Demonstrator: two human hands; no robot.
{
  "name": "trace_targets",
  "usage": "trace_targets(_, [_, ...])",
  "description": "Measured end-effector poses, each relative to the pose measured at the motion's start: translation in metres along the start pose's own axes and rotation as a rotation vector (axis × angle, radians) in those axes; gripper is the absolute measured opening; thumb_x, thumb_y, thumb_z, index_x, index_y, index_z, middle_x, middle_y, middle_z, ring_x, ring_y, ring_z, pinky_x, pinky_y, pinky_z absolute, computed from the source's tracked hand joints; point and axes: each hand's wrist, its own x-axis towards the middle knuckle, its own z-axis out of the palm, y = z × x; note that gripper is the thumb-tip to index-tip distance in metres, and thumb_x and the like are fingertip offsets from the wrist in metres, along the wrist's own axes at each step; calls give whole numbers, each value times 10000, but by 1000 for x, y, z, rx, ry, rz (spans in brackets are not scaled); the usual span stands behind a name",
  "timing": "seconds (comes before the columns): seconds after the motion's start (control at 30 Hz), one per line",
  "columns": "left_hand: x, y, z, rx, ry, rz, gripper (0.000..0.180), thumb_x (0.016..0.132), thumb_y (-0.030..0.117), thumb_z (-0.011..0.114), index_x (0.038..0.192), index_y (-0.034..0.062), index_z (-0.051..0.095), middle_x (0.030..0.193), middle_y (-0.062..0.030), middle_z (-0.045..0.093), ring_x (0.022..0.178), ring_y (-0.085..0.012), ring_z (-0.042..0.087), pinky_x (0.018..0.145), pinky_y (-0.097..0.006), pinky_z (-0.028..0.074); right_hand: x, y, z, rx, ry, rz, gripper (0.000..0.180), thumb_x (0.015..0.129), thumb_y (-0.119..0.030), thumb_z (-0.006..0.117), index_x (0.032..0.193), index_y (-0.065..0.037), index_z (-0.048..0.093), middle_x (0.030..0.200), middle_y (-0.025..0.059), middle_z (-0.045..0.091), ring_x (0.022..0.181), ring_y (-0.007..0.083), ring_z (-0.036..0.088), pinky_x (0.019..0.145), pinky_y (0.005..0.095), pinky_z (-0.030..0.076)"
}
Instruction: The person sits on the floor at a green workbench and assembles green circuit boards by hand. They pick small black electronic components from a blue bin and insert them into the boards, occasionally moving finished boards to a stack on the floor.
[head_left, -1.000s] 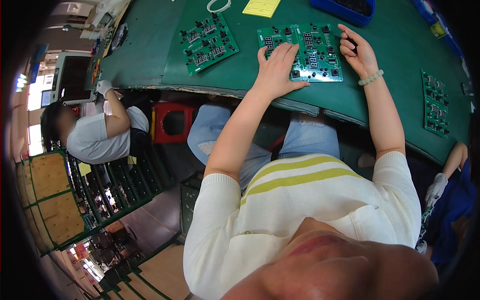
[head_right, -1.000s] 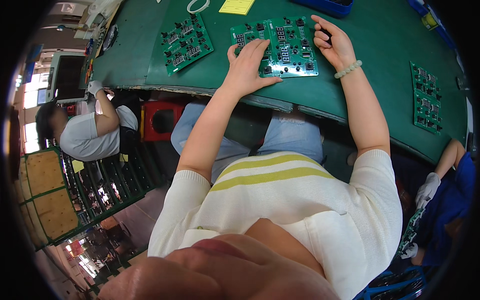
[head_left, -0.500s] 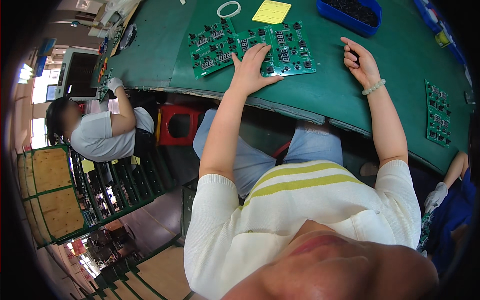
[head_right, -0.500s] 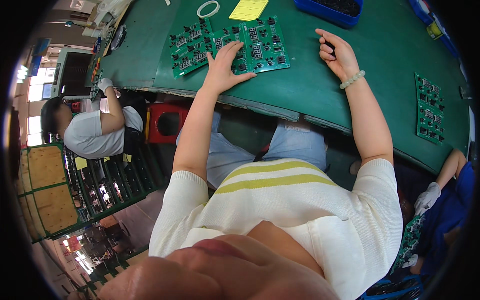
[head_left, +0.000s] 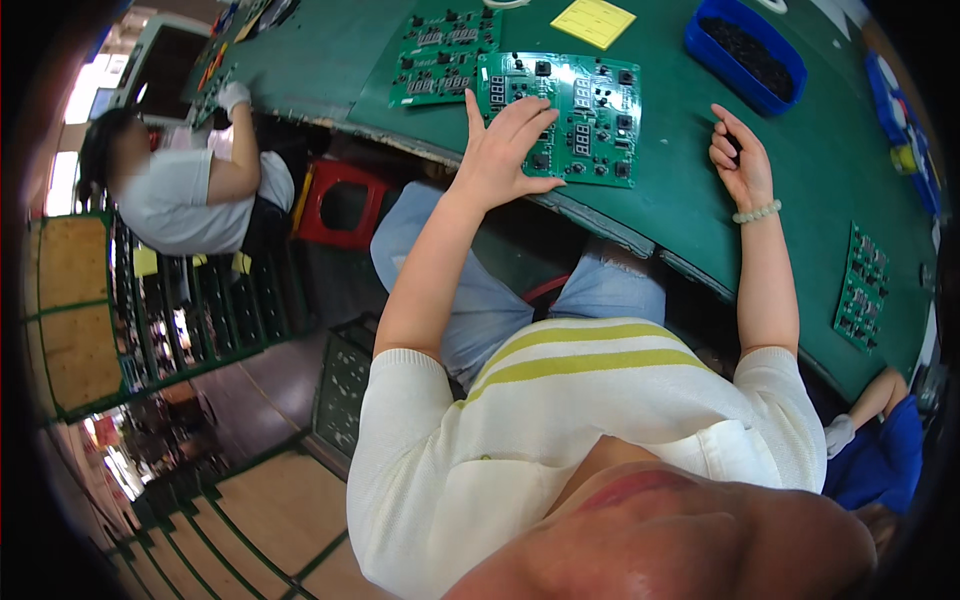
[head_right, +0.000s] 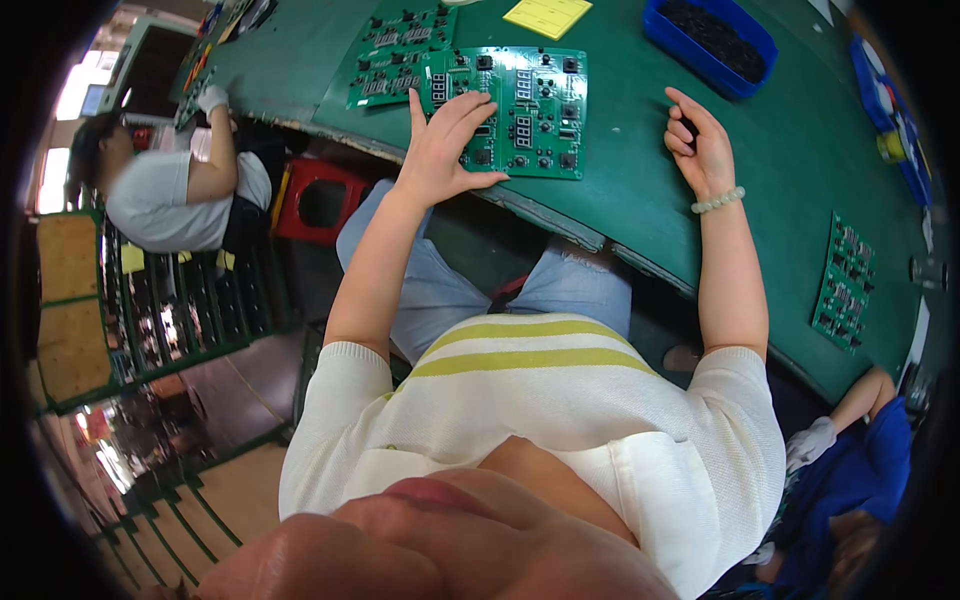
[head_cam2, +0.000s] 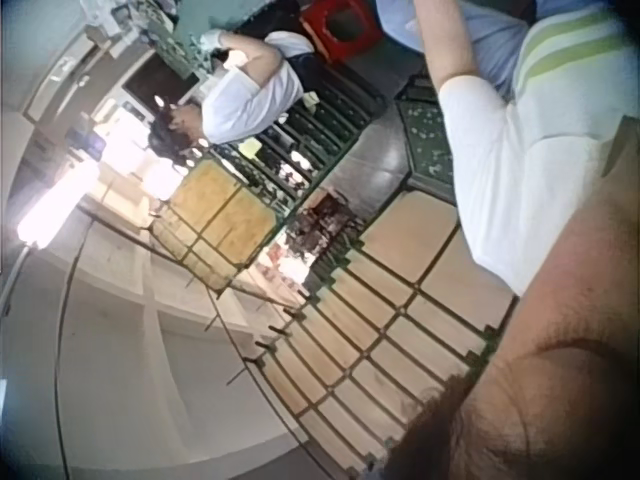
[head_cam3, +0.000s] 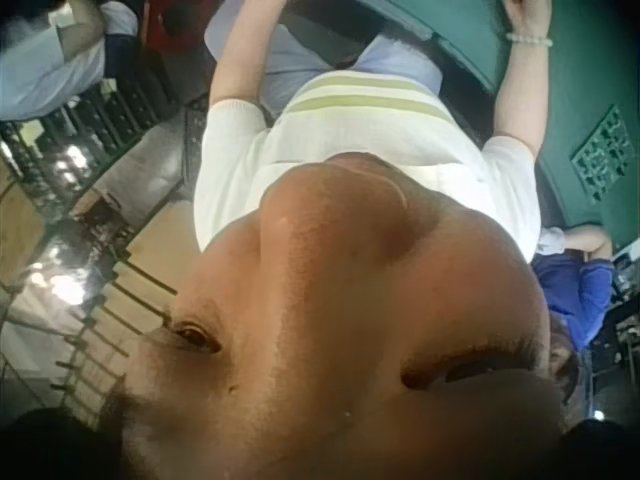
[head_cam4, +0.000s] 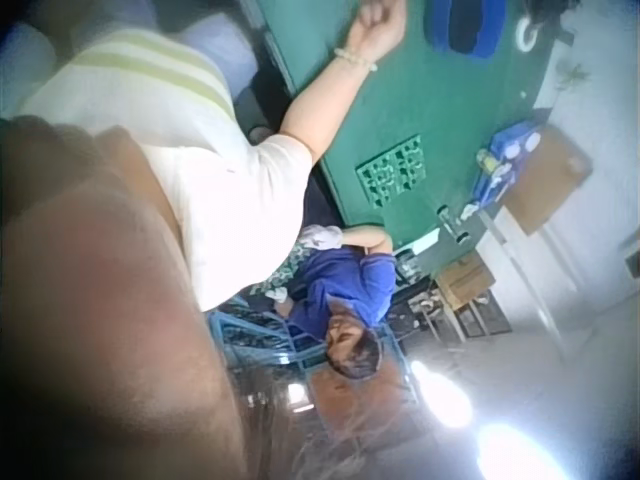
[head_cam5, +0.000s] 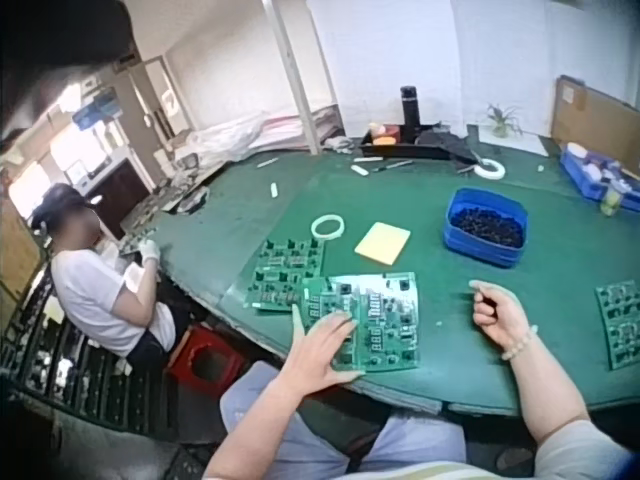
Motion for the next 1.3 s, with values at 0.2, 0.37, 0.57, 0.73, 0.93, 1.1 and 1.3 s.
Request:
trace_targets(0.2, [-94, 19, -69, 136, 229, -196, 829, 605, 442, 871, 1306, 110, 578, 1359, -60, 569, 1279, -261, 538, 1142, -698, 47, -4, 3, 15, 100, -186, 109, 421, 1006, -68, 487, 1387, 108, 447, 847, 18, 438, 572, 55, 327, 463, 195, 262])
trace_targets(0.37, [-227, 41, -120, 359, 330, -581, 851, 593, 469, 880, 1300, 107, 573, 1357, -77, 568, 1288, -270, 526, 1142, -690, 55, 10, 4, -18, 41, -253, 150, 430, 1023, -61, 425, 1427, 84, 410, 853, 32, 423, 570, 70, 292, 439, 202, 240])
trace_targets(0.57, [-453, 98, -115, 616, 290, -1276, 846, 598, 533, 852, 1286, 126, 573, 1384, -64, 531, 1326, -248, 472, 1092, -748, 122, 30, -3, -35, 99, -283, 166, 459, 983, -32, 464, 1425, 72, 399, 846, 62, 454, 560, 102, 303, 447, 235, 250])
trace_targets(0.73, [-615, 138, -93, 468, 85, -1855, 890, 626, 577, 836, 1343, 137, 546, 1455, -51, 477, 1384, -238, 403, 1105, -763, 65, 45, -9, -38, 70, -254, 152, 464, 973, -20, 436, 1424, 80, 397, 819, 58, 434, 543, 96, 305, 450, 240, 258])
trace_targets(0.93, [-714, 107, -89, 338, -90, -1972, 923, 617, 635, 805, 1370, 180, 527, 1466, -14, 469, 1397, -221, 388, 1106, -776, -2, 56, -28, -69, 1, -119, 127, 457, 970, -29, 408, 1416, 71, 415, 809, 73, 479, 523, 108, 300, 444, 245, 256])
trace_targets(1.1, [-770, 87, -88, 269, -241, -1966, 919, 617, 540, 849, 1385, 181, 493, 1491, -7, 439, 1407, -212, 378, 1125, -755, -2, 70, -42, -71, -215, 59, 101, 444, 958, -38, 408, 1387, 71, 443, 812, 82, 514, 504, 110, 299, 427, 238, 242])
trace_targets(1.3, [-855, 70, -69, 425, -148, -2066, 764, 732, 300, 822, 1394, 162, 467, 1534, -31, 386, 1425, -227, 357, 1142, -718, 91, 63, -47, -59, -313, 162, 66, 412, 967, -41, 396, 1349, 75, 496, 791, 88, 522, 493, 109, 303, 429, 252, 250])
